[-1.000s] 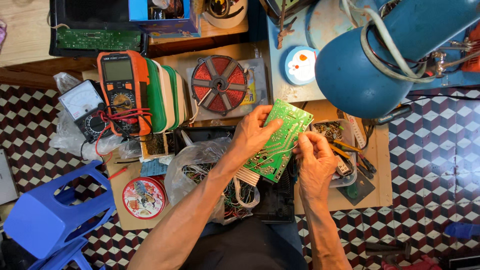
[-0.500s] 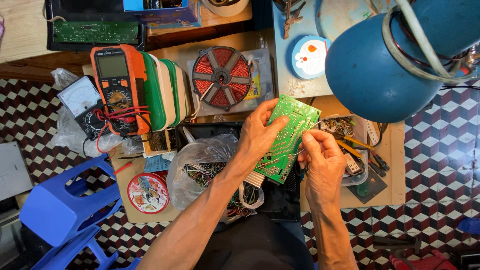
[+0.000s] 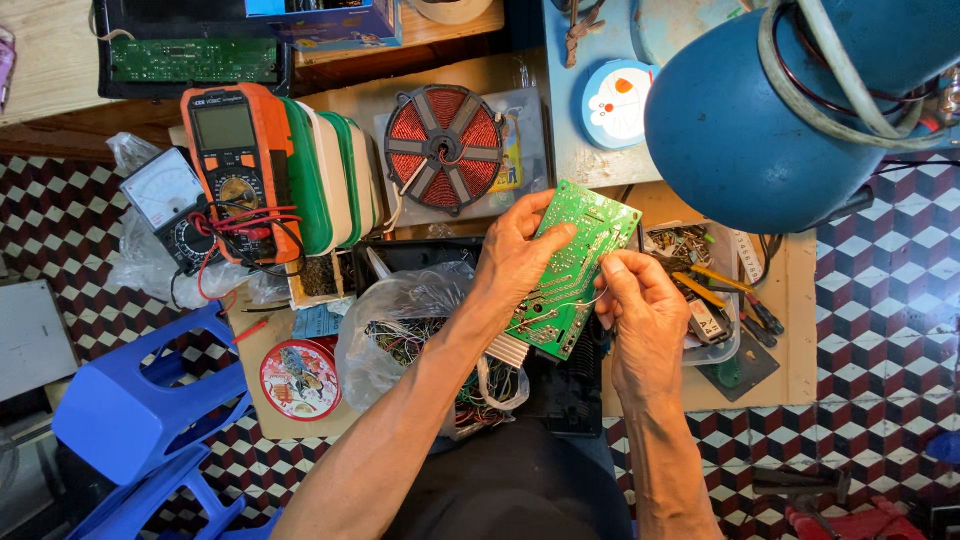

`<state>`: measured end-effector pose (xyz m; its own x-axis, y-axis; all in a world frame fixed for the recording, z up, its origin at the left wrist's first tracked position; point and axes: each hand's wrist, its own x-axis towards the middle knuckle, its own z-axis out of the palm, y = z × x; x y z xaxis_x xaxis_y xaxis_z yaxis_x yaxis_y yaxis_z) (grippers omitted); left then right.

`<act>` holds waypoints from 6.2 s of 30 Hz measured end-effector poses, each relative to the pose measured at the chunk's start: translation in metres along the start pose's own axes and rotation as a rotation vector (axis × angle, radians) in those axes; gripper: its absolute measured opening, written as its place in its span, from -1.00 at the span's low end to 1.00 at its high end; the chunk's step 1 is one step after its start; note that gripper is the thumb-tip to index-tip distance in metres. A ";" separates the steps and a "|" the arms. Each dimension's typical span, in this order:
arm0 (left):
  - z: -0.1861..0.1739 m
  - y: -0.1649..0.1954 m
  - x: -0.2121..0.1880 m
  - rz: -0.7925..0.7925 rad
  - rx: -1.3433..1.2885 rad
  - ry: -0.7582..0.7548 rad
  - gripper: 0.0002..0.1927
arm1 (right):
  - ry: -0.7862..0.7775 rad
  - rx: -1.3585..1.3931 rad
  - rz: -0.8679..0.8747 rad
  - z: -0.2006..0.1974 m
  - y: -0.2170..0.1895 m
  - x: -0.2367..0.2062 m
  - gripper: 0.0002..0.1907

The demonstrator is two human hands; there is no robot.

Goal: The person holds a green circuit board and repeatedly trims protruding wire leads with pliers, then bends and adjusts the leads by hand. The work is performed under a blue desk lamp on a cluttered workbench with tools and components nearby.

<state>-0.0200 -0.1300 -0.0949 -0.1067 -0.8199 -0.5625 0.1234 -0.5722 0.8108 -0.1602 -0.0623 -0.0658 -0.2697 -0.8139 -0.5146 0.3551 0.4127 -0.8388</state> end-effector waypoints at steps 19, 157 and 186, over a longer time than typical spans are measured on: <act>0.009 0.010 -0.005 0.033 0.035 -0.014 -0.49 | -0.040 -0.040 -0.018 -0.009 -0.007 0.006 -0.88; -0.013 0.008 -0.003 -0.090 -0.108 -0.167 -0.50 | -0.118 -0.305 0.176 0.010 -0.033 0.008 -0.83; -0.009 -0.001 -0.003 0.019 -0.028 -0.145 -0.51 | -0.107 -0.529 0.255 0.012 -0.042 0.021 -0.83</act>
<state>-0.0110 -0.1275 -0.0952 -0.2456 -0.8206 -0.5160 0.1537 -0.5586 0.8151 -0.1696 -0.1016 -0.0386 -0.1330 -0.6878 -0.7136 -0.1049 0.7258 -0.6799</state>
